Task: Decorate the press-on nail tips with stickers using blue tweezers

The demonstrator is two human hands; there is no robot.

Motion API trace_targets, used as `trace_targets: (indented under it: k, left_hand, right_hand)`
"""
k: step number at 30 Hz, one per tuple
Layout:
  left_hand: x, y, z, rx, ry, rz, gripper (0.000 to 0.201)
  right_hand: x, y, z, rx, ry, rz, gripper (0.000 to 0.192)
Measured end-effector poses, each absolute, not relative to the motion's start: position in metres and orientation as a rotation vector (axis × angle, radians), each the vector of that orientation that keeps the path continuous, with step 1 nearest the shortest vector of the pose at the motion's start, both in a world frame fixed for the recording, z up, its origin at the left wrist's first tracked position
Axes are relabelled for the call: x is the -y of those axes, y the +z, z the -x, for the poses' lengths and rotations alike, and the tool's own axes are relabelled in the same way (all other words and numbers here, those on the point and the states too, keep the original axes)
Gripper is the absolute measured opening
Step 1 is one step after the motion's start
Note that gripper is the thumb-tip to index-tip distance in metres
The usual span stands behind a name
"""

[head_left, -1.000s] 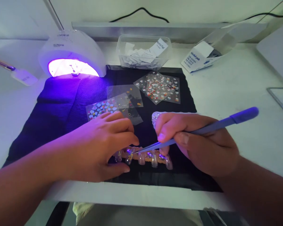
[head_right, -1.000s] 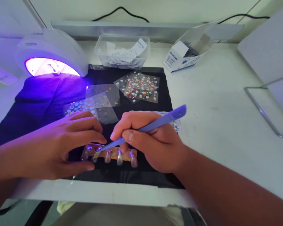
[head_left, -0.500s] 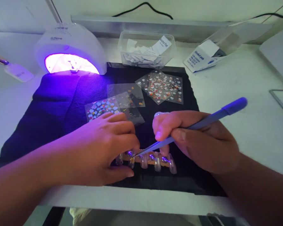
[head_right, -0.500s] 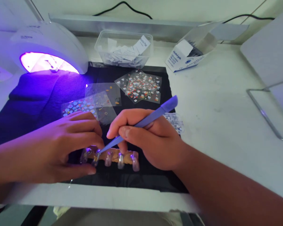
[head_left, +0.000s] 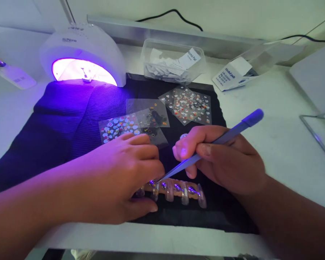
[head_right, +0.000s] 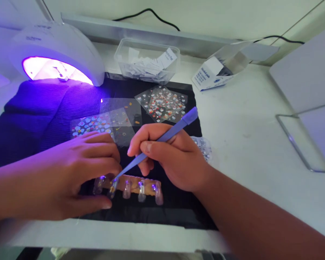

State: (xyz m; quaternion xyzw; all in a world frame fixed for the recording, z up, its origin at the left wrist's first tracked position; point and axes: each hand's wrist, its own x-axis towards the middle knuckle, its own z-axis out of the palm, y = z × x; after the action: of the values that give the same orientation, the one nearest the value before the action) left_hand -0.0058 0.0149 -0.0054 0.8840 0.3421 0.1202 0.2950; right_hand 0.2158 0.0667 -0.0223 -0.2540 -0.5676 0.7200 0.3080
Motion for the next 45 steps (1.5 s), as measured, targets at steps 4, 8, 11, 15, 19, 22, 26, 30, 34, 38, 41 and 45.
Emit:
trace_targets:
  k: [4, 8, 11, 15, 19, 22, 26, 30, 34, 38, 41, 45]
  left_hand:
    - [-0.0155, -0.0062, 0.0068, -0.916, 0.329, -2.343, 0.01]
    - [-0.0173, -0.0068, 0.006, -0.908, 0.32, -2.339, 0.01]
    - [-0.0179, -0.0067, 0.0057, -0.904, 0.315, -2.337, 0.011]
    - [-0.0176, -0.0073, 0.0069, -0.911, 0.312, -2.344, 0.012]
    - [-0.0173, -0.0082, 0.0069, -0.917, 0.315, -2.349, 0.011]
    - [-0.0169, -0.0081, 0.0064, -0.915, 0.315, -2.349, 0.012]
    - [-0.017, -0.0075, 0.0059, -0.913, 0.308, -2.348, 0.012]
    - [-0.0181, -0.0074, 0.0054, -0.923, 0.313, -2.356, 0.012]
    - [-0.0171, -0.0071, 0.0058, -0.92, 0.323, -2.362, 0.013]
    - [-0.0159, -0.0061, 0.0063, -0.922, 0.3, -2.366, 0.012]
    - [-0.0162, -0.0058, 0.0064, -0.923, 0.297, -2.363, 0.012]
    - [-0.0167, -0.0064, 0.0059, -0.917, 0.3, -2.359, 0.013]
  right_hand:
    - [-0.0668, -0.0218, -0.2155, 1.51, 1.913, 0.678, 0.013]
    - [-0.0671, -0.0208, -0.2144, 1.494, 1.918, 0.705, 0.011]
    - [-0.0672, -0.0205, -0.2135, 1.496, 1.91, 0.721, 0.011]
    - [-0.067, -0.0199, -0.2126, 1.49, 1.906, 0.742, 0.01]
    - [-0.0676, -0.0187, -0.2117, 1.501, 1.891, 0.77, 0.01]
    - [-0.0683, -0.0182, -0.2111, 1.504, 1.902, 0.769, 0.009]
    - [-0.0684, -0.0183, -0.211, 1.507, 1.906, 0.769, 0.009]
    - [-0.068, -0.0187, -0.2113, 1.522, 1.903, 0.779, 0.01]
    - [-0.0687, -0.0186, -0.2112, 1.52, 1.904, 0.784, 0.011]
    - [-0.0697, -0.0179, -0.2109, 1.522, 1.91, 0.777, 0.011]
    - [-0.0698, -0.0184, -0.2113, 1.528, 1.907, 0.764, 0.011]
    - [-0.0692, -0.0201, -0.2119, 1.53, 1.901, 0.741, 0.011]
